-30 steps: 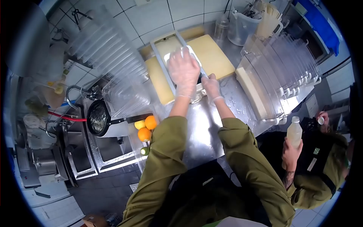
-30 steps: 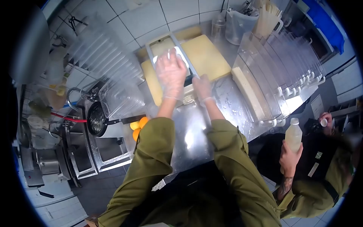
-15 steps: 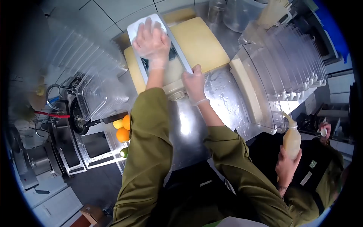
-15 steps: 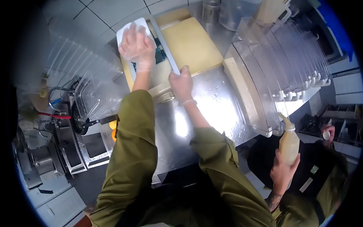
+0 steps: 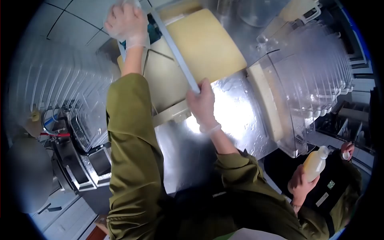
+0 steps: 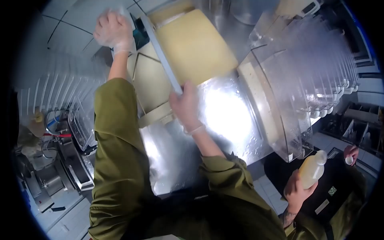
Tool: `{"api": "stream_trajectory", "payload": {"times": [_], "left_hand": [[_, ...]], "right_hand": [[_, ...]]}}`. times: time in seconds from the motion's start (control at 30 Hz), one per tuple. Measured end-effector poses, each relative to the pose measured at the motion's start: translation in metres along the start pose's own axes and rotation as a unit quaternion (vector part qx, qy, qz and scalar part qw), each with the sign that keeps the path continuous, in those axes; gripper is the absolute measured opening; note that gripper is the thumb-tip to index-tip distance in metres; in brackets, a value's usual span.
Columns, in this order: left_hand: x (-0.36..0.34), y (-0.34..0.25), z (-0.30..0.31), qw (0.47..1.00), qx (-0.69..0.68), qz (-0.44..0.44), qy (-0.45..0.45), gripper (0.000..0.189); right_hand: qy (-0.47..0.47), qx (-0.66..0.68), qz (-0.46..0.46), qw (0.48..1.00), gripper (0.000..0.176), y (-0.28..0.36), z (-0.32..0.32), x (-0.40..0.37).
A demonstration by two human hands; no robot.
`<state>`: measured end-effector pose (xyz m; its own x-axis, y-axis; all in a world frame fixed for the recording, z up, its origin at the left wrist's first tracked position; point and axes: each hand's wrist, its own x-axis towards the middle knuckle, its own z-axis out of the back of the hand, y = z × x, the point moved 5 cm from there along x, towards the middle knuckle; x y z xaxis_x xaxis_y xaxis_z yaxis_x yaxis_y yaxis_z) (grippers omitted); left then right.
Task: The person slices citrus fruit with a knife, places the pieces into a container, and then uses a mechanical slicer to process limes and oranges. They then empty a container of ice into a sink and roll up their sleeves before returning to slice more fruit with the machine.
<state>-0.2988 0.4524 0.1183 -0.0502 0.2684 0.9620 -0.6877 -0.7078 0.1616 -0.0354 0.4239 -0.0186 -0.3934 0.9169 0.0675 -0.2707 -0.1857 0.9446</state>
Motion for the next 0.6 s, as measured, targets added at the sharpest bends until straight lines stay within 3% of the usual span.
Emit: {"api": "stream_trajectory", "payload": {"times": [0.1,0.17,0.2,0.3,0.37,0.43,0.5,0.57,0.6], "left_hand": [[0.008,0.005,-0.008,0.992,0.068,0.027,0.099,0.022],[0.042,0.019,-0.005,0.971,-0.082,0.096,0.205,0.026],[0.053,0.026,-0.005,0.945,-0.157,0.130,0.257,0.029],[0.042,0.053,-0.046,0.870,-0.207,0.122,0.430,0.042],[0.037,0.040,-0.047,0.855,-0.084,-0.103,0.502,0.043],[0.039,0.033,-0.019,0.850,-0.052,-0.089,0.517,0.043],[0.034,0.023,0.053,0.860,-0.119,0.155,0.471,0.043],[0.029,0.004,0.103,0.866,-0.108,0.163,0.460,0.033],[0.025,-0.005,0.125,0.899,-0.128,0.154,0.389,0.027]], "right_hand": [[0.046,0.028,-0.073,0.996,0.023,0.003,0.003,-0.005],[0.048,0.033,-0.082,0.995,0.023,0.006,0.004,-0.001],[-0.004,0.003,-0.006,1.000,0.021,0.005,0.004,-0.001],[0.016,0.024,-0.058,0.998,0.026,0.008,0.006,0.001],[0.001,0.021,-0.035,0.999,0.030,0.012,0.008,0.000],[-0.018,0.018,-0.005,1.000,0.033,0.013,0.010,0.000],[-0.050,0.018,0.032,0.998,0.036,0.014,0.010,0.000],[-0.047,0.029,0.003,0.998,0.036,0.012,0.009,0.001],[-0.043,0.033,-0.012,0.998,0.037,0.011,0.009,-0.001]]}}
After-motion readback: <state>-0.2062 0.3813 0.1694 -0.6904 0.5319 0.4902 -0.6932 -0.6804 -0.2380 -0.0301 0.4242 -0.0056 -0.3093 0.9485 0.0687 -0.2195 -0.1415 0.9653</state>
